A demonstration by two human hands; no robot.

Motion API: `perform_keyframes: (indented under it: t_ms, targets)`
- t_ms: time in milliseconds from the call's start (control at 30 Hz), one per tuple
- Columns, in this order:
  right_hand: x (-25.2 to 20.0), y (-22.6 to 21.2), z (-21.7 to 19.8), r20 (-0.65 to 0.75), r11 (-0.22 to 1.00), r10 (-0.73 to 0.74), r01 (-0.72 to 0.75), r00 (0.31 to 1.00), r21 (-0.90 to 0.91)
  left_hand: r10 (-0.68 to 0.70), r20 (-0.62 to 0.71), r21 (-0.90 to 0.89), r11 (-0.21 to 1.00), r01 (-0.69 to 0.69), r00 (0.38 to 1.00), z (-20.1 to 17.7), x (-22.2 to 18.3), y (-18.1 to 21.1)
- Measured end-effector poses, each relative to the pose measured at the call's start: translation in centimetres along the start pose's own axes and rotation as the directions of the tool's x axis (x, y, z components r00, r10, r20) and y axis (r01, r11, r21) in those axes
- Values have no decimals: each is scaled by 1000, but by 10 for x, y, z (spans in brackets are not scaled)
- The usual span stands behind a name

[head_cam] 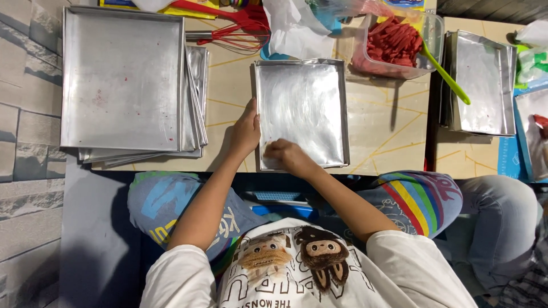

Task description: Lining metal baking trays with parchment paper and stirring a red dough mixture in a container.

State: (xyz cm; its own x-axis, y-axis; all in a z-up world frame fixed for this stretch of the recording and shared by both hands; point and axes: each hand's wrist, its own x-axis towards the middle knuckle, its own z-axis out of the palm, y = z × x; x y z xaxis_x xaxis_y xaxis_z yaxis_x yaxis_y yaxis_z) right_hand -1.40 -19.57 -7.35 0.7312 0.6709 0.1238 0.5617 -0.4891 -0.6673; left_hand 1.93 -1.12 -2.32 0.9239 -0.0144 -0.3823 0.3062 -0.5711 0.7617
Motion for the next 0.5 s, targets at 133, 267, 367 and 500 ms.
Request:
perform_keyframes:
  t_ms: [133,267,367,500]
  targets:
    - [-22,6,-2,110,985,-149,158,983,-74,84,-116,100,992,-73,990,8,1,-5]
    - [-49,25,-19,140,973,-144,166,980,-158,96,-99,227,971,-72,990,5,-14,9]
    - [-67,30,-60,110,970,22,6,994,-243,104,-88,281,957,-76,991,7,-12,6]
    - [-97,48,-84,40,909,180,-150,983,-388,135,-121,337,938,-87,983,21,2,-12]
